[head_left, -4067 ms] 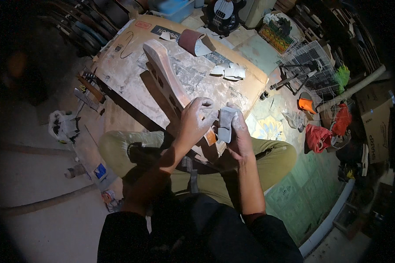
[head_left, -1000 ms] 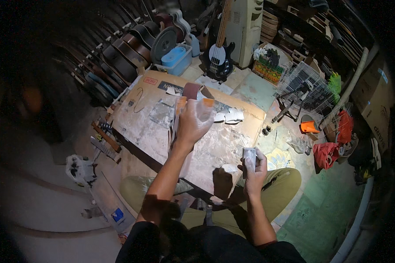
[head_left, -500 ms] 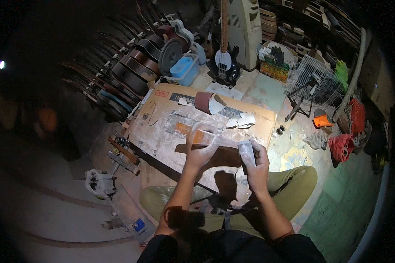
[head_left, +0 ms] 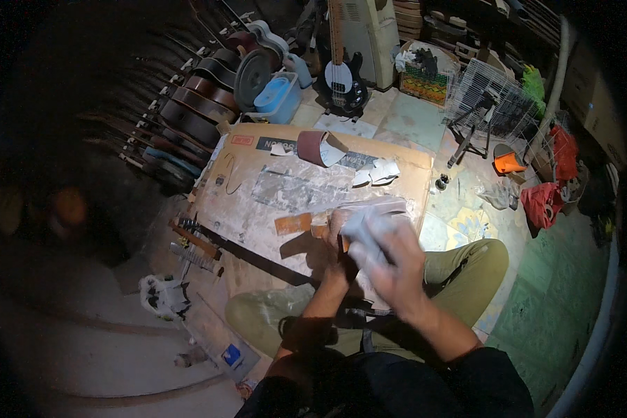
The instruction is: The person sands the surface and edges of a wooden electric guitar body using a sanding block.
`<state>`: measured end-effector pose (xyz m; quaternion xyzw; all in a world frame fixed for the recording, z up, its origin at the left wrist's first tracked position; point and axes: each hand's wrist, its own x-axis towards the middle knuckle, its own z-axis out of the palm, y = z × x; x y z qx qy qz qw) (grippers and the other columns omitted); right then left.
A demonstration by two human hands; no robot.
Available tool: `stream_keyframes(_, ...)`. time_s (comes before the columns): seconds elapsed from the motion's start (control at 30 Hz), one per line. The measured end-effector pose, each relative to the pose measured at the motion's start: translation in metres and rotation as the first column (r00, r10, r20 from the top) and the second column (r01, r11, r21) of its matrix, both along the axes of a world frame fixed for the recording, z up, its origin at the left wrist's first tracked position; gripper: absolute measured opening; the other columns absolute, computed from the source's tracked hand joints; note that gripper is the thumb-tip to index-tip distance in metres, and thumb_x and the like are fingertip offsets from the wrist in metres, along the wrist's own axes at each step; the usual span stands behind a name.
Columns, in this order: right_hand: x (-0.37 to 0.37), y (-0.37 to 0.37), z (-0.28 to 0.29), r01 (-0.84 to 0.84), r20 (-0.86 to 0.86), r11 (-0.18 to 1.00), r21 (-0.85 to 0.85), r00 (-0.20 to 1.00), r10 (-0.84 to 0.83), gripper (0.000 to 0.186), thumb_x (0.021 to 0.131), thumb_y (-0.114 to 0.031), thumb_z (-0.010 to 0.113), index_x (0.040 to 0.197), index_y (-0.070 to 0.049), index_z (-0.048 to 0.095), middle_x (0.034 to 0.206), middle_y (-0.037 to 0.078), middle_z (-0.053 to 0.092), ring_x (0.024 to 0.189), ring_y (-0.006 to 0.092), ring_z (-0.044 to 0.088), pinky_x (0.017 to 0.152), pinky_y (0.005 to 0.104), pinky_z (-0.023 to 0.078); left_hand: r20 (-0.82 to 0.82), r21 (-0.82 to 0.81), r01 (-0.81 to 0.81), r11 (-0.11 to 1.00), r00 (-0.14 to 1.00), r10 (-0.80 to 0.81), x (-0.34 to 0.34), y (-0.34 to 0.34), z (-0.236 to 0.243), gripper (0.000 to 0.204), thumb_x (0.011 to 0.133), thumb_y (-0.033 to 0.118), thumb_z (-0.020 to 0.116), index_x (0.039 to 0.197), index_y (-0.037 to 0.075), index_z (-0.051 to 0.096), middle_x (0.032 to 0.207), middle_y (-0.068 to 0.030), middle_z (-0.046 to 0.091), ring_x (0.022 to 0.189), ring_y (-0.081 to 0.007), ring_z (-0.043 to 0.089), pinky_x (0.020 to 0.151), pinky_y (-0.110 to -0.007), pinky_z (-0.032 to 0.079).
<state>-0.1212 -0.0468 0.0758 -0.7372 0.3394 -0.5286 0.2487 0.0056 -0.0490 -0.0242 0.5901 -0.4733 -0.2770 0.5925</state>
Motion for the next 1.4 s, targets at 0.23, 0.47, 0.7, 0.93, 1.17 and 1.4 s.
stream_keyframes(0.23, -0.014, 0.013, -0.008, -0.039, -0.071, 0.996, -0.083, 0.997, 0.033, 0.045, 0.076, -0.009, 0.080, 0.117, 0.003, 0.065, 0.106, 0.019, 0.065, 0.093, 0.0315, 0.064, 0.085, 0.0355, 0.050, 0.113, -0.088, 0.012, 0.996, 0.994, -0.002, -0.015, -0.011, -0.001, 0.034, 0.085, 0.031, 0.071, 0.096, 0.002, 0.057, 0.089, -0.0119, 0.065, 0.084, -0.0242, 0.065, 0.077, -0.039, 0.053)
stream_keyframes(0.47, -0.026, -0.021, 0.007, 0.067, -0.102, 0.998, -0.008, 0.992, -0.068, 0.046, 0.075, -0.006, 0.079, 0.118, 0.000, 0.065, 0.106, 0.019, 0.065, 0.093, 0.0314, 0.063, 0.080, 0.0372, 0.050, 0.056, -0.219, 0.136, 0.966, 0.990, -0.126, -0.028, -0.027, 0.008, 0.027, 0.078, 0.021, 0.068, 0.094, 0.001, 0.058, 0.086, -0.0185, 0.061, 0.083, -0.0393, 0.061, 0.072, -0.044, 0.048)
stream_keyframes(0.7, -0.073, -0.032, 0.014, 0.155, -0.348, 0.976, -0.155, 0.916, -0.200, 0.045, 0.073, -0.012, 0.079, 0.116, -0.009, 0.068, 0.111, 0.016, 0.065, 0.090, 0.0317, 0.061, 0.077, 0.0390, 0.048, -0.095, -0.120, 0.228, 0.966, 0.966, -0.239, -0.065, -0.056, 0.020, 0.017, 0.079, 0.013, 0.063, 0.078, 0.002, 0.050, 0.075, -0.0196, 0.056, 0.075, -0.0393, 0.058, 0.065, -0.049, 0.044)
stream_keyframes(0.93, -0.088, -0.039, 0.030, 0.120, -0.434, 0.981, -0.152, 0.884, -0.175, 0.043, 0.074, -0.008, 0.077, 0.115, -0.011, 0.068, 0.102, 0.016, 0.065, 0.091, 0.0333, 0.061, 0.079, 0.0403, 0.049, 0.404, -0.209, 0.293, 0.933, 0.895, -0.191, -0.065, -0.066, 0.031, 0.025, 0.078, 0.024, 0.065, 0.075, 0.006, 0.048, 0.068, -0.0157, 0.054, 0.068, -0.0365, 0.057, 0.061, -0.045, 0.042)
stream_keyframes(1.17, -0.082, -0.047, 0.038, 0.116, -0.407, 0.978, -0.176, 0.895, -0.180, 0.038, 0.078, -0.010, 0.069, 0.115, -0.018, 0.070, 0.104, 0.010, 0.066, 0.086, 0.0294, 0.062, 0.075, 0.0378, 0.053, 0.297, -0.240, 0.286, 0.928, 0.931, -0.210, -0.064, -0.067, 0.009, 0.028, 0.078, 0.029, 0.066, 0.083, 0.004, 0.055, 0.075, -0.0160, 0.061, 0.073, -0.0364, 0.061, 0.065, -0.044, 0.045)
stream_keyframes(1.4, -0.119, -0.093, 0.029, 0.208, -0.400, 0.965, -0.161, 0.880, -0.257, 0.038, 0.079, -0.013, 0.076, 0.116, -0.008, 0.067, 0.098, 0.014, 0.068, 0.084, 0.0288, 0.066, 0.075, 0.0362, 0.053, 0.455, -0.259, 0.334, 0.906, 0.870, -0.191, -0.064, -0.060, 0.023, 0.026, 0.065, 0.011, 0.071, 0.084, 0.005, 0.053, 0.071, -0.0133, 0.056, 0.068, -0.0359, 0.058, 0.063, -0.044, 0.043)
